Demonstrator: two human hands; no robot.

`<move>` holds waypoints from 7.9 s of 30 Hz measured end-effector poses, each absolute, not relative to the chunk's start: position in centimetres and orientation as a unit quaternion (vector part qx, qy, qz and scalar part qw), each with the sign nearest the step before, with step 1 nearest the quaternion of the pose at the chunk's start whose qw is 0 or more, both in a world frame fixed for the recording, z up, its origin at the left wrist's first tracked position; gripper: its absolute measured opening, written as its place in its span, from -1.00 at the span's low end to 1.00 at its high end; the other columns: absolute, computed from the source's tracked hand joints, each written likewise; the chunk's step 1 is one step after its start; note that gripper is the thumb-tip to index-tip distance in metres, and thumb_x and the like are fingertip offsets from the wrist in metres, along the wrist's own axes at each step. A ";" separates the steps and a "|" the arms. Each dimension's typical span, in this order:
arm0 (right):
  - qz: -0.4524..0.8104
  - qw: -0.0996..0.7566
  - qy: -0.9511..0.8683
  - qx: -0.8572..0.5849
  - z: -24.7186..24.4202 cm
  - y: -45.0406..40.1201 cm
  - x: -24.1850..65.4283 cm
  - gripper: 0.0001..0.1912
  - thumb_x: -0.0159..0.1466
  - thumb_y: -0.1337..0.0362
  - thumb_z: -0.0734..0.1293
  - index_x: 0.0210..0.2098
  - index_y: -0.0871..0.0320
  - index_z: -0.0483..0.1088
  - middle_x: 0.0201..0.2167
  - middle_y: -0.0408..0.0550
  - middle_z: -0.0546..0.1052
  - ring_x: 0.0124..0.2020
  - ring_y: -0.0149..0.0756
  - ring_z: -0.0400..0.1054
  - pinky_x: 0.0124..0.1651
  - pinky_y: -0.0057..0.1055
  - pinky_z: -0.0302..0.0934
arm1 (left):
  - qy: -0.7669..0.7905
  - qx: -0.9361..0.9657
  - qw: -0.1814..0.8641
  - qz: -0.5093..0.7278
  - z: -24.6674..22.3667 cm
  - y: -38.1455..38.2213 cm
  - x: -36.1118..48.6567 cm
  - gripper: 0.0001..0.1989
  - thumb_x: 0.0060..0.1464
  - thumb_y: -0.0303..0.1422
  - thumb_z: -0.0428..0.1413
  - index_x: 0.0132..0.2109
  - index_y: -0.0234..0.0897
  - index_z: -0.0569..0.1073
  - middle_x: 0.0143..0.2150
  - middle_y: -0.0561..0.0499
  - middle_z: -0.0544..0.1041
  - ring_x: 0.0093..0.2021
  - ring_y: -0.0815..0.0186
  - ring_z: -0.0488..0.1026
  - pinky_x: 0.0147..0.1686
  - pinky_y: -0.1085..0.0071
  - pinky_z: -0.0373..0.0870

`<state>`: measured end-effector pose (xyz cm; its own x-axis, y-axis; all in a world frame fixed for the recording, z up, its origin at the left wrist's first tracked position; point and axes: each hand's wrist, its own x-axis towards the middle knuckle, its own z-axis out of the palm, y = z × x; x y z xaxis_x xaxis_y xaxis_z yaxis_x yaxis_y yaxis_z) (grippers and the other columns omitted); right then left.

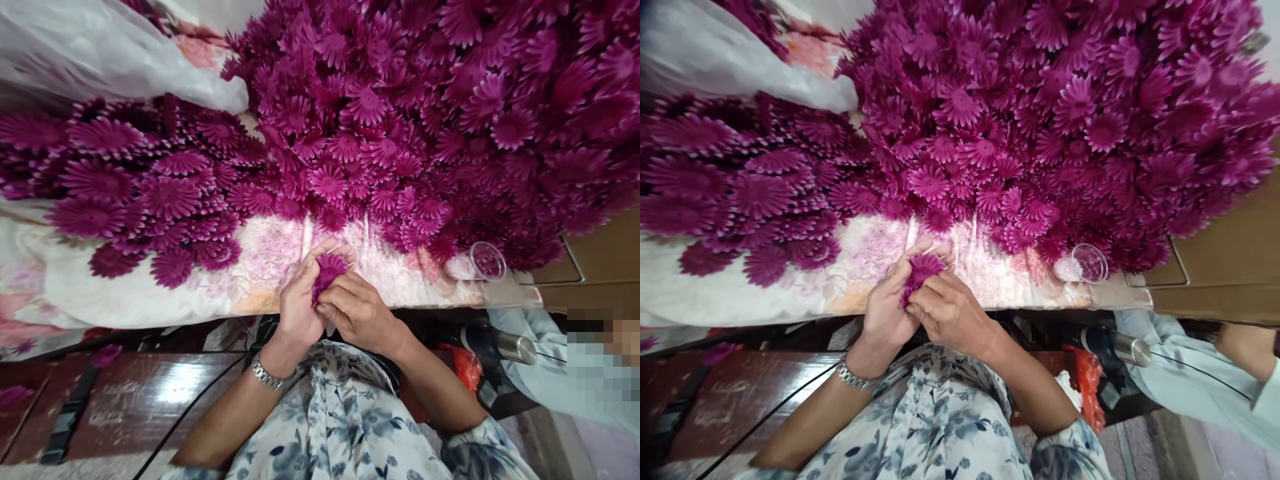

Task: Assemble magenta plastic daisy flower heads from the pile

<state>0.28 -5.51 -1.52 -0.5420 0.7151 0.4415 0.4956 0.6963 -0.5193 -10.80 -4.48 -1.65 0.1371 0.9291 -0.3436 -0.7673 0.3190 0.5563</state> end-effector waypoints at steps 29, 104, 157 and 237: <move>-0.097 0.251 -0.731 -0.627 -1.6 4.5 11.2 -0.70 0.26 0.35 0.15 -0.13 0.19 0.45 -0.28 0.06 0.46 -0.22 -0.20 0.30 -0.07 -0.23 0.22 | 0.318 0.113 0.774 0.536 -1.4 -5.0 -10.7 -0.75 0.06 -0.43 0.07 -0.07 -0.31 0.42 -0.15 -0.17 0.58 -0.17 0.14 0.56 0.01 0.05 0.38; 0.036 0.350 -0.823 -0.446 -2.5 -4.5 2.5 -0.91 0.27 0.38 0.21 -0.33 0.13 0.33 -0.43 -0.03 0.43 -0.34 -0.27 0.30 -0.24 -0.30 0.24 | 0.340 0.117 0.772 0.524 -2.6 -5.8 -10.5 -0.72 -0.08 -0.45 0.19 -0.15 -0.37 0.58 -0.31 -0.04 0.59 -0.35 0.40 0.46 -0.35 0.54 0.35; 0.106 0.422 -0.768 -0.470 -2.7 -4.5 1.6 -0.87 0.26 0.39 0.21 -0.43 0.12 0.27 -0.54 -0.16 0.37 -0.47 -0.40 0.28 -0.38 -0.44 0.19 | 0.307 0.145 0.750 0.567 -3.0 -5.9 -10.5 -0.76 0.03 -0.34 0.18 -0.14 -0.32 0.57 -0.06 -0.15 0.58 0.14 0.11 0.39 0.16 0.23 0.26; 0.424 0.392 -0.657 -0.485 -0.2 -3.5 3.9 -0.56 0.16 0.14 0.37 0.01 0.09 0.34 -0.16 -0.06 0.48 -0.26 -0.40 0.36 -0.18 -0.37 0.30 | 0.457 0.237 0.661 0.546 -2.3 -5.5 -11.4 -0.84 -0.18 -0.37 0.26 -0.45 -0.32 0.43 -0.56 0.15 0.40 -0.61 0.53 0.26 -0.60 0.60 0.23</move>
<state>3.88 -3.51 -0.23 -0.2227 0.9693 0.1041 0.3052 0.1707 -0.9369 -11.44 -5.52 -2.28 -0.0142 0.9381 -0.3462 -0.5049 0.2921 0.8122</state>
